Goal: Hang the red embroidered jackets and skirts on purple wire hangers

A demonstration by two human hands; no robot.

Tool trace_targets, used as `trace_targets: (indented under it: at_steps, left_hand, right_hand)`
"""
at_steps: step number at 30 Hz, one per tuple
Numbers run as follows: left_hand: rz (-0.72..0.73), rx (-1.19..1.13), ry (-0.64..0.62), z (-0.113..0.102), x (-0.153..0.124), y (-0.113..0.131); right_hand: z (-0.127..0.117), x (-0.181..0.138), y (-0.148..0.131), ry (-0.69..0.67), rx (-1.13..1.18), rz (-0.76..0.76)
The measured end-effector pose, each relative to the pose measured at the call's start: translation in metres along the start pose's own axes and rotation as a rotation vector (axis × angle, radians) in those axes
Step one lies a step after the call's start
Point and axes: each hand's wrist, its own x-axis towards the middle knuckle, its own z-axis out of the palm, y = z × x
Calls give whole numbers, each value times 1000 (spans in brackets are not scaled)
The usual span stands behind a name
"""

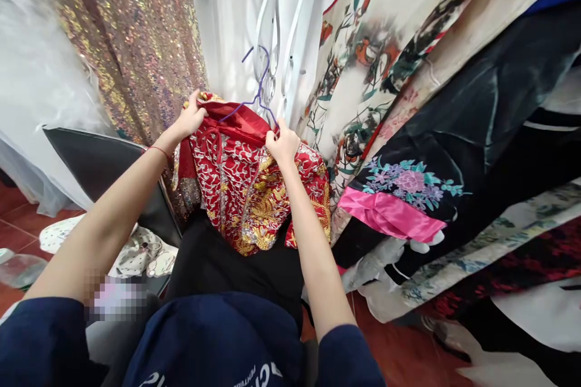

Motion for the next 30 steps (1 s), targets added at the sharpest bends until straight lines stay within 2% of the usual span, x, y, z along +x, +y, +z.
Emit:
trace_targets:
  at_steps: [2,3,5,7,10,15,18,20,26,30]
  left_hand:
    - [-62,44,-114,-1,-5,5]
    - [-50,90,-171,0,-9,8]
    - [84,218,-214,4,-21,13]
    - [229,320,-156,8,-35,16]
    - [274,353,-50,12,-51,16]
    - [308,312,-62,9,-57,11]
    - [367,326,-69,4,-59,7]
    - [392,351,-73,1,-62,6]
    - [335,429,-136,-10,-67,18]
    - [301,440,-164,-20,-66,17]
  right_hand:
    - [2,1,1,-1,-8,5]
    - [3,1,2,-5,-15,11]
    - [3,0,4,-22,-21,14]
    - [-3,-4,7,-63,-9,-18]
    - [-25,-13,15,-189,19,-139]
    - [-72,-20,34,-449,48,-247]
    - [-86,-15,41,-551,91,-268]
    - [-88,-14,42,-549,44,-257]
    - [-84,-23,35,-389,-65,-167]
    - [-105,-23,38,-280,-40,-137]
